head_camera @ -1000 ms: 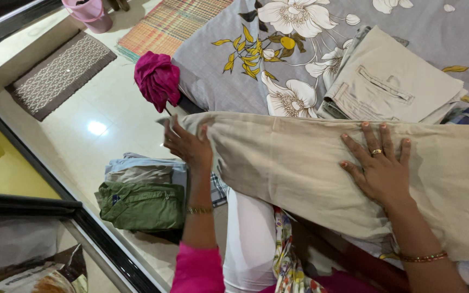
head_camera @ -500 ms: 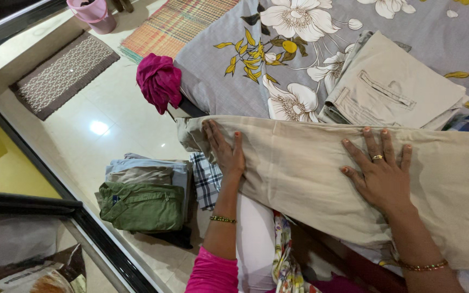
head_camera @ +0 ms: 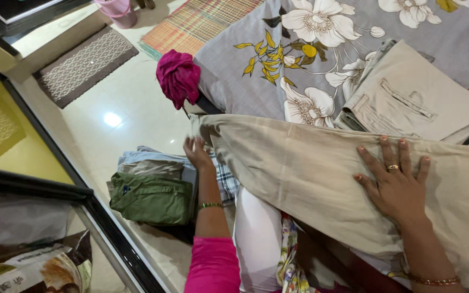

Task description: The person folds several pairs of trousers on a bed, smoothing and aligning them before stacking. They handle beige and black trousers, folding each into a compact rectangle and placing them in a neat pile.

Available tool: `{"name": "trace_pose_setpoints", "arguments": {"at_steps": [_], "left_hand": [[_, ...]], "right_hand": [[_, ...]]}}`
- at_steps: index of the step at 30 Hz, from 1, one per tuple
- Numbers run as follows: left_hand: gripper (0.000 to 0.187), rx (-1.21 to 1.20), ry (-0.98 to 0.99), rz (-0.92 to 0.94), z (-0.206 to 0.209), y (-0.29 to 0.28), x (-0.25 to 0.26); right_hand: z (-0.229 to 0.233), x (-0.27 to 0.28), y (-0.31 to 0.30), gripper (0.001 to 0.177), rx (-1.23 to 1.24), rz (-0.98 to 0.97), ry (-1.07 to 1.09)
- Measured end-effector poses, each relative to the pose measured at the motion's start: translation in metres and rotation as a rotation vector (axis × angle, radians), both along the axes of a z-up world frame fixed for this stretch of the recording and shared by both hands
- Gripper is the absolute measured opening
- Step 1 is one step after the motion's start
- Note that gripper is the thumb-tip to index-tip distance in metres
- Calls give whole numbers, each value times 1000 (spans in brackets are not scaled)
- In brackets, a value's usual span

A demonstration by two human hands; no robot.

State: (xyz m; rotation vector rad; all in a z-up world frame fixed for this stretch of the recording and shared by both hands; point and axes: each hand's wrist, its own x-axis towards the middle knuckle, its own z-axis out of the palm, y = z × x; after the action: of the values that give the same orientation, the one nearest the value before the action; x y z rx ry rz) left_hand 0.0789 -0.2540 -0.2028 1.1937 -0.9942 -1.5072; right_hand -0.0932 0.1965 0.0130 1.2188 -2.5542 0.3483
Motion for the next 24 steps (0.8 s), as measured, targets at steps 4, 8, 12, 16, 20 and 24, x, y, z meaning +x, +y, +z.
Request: {"name": "trace_pose_setpoints", "arguments": {"at_steps": [4,8,12,16,20,24], "left_hand": [[82,642,-341,-294,-25,42,22],[75,822,725,-506,-26,68,24],[61,662,710,-430,-22,53,23],[58,550,702,-172,-24,33,40],[51,414,735,-72,-2,-3,76],[43,287,746,-61,29,-22,99]], "right_hand": [[-1,-4,-2,62,19,2,-5],[-2,-6,2,63,29,-4,-22],[-1,-3,-1,63,1,3,-2],[2,1,1,63,9,-3,11],[4,1,-1,64,26,-2,15],[0,-3,4,62,27,-7,6]]}}
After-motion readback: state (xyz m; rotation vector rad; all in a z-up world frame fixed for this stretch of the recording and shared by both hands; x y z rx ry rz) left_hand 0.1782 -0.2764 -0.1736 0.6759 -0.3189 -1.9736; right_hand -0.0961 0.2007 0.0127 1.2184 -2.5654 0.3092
